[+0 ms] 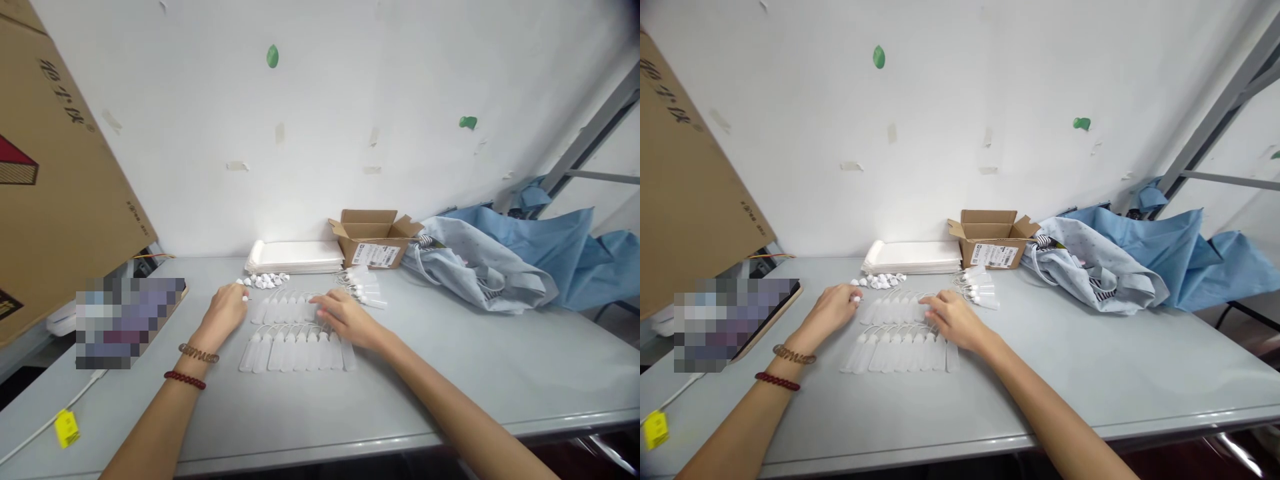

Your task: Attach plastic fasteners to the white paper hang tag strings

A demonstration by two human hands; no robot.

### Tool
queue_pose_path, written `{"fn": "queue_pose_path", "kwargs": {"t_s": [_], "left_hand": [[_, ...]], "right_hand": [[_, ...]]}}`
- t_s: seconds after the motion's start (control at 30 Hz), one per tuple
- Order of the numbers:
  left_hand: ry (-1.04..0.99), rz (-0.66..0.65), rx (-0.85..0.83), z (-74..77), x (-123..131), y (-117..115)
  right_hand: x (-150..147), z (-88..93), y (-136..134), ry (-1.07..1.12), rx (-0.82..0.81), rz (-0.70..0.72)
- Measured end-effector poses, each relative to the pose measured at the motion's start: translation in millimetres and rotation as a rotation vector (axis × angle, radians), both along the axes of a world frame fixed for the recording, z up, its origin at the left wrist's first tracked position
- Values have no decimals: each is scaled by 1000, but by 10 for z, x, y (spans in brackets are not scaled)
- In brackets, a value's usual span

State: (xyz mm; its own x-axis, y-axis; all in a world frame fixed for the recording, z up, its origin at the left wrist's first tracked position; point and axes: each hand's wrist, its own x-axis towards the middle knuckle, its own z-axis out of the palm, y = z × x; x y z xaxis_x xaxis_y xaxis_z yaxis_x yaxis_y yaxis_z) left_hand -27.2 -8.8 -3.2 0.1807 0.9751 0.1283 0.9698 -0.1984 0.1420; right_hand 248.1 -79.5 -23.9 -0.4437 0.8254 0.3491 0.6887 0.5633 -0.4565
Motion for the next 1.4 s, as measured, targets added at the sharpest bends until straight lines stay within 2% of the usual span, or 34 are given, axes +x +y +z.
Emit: {"fn": "queue_pose_path", "kwargs": {"t_s": [0.13, 0.3, 0.43, 0.53, 0.63, 0.73, 0.9, 1.13, 1.4], "left_hand": [[-125, 12, 43, 116, 118, -84], [-532, -32, 62, 154, 338, -175], [-852, -122, -100, 62, 512, -235], [-971, -175, -208, 9, 589, -266], [-1037, -165, -268, 36, 618, -299], [-1146, -100, -363, 105, 619, -337], [-1355, -122, -564, 139, 622, -375], [-1467, -188, -664, 99, 632, -387], [-1358, -253, -705, 149, 640, -427]], "right_hand": [[-64, -29, -1, -36, -60, 40], [-37, -96, 47, -53, -75, 19], [-19, -79, 66, -102, -90, -34], [17, -62, 85, -88, -83, -60], [53, -44, 84, 5, -38, -79], [50, 5, 30, 134, -23, -81], [-30, 124, -119, 324, -140, 5], [-89, 191, -196, 456, -310, 102], [-69, 238, -216, 509, -407, 137]]}}
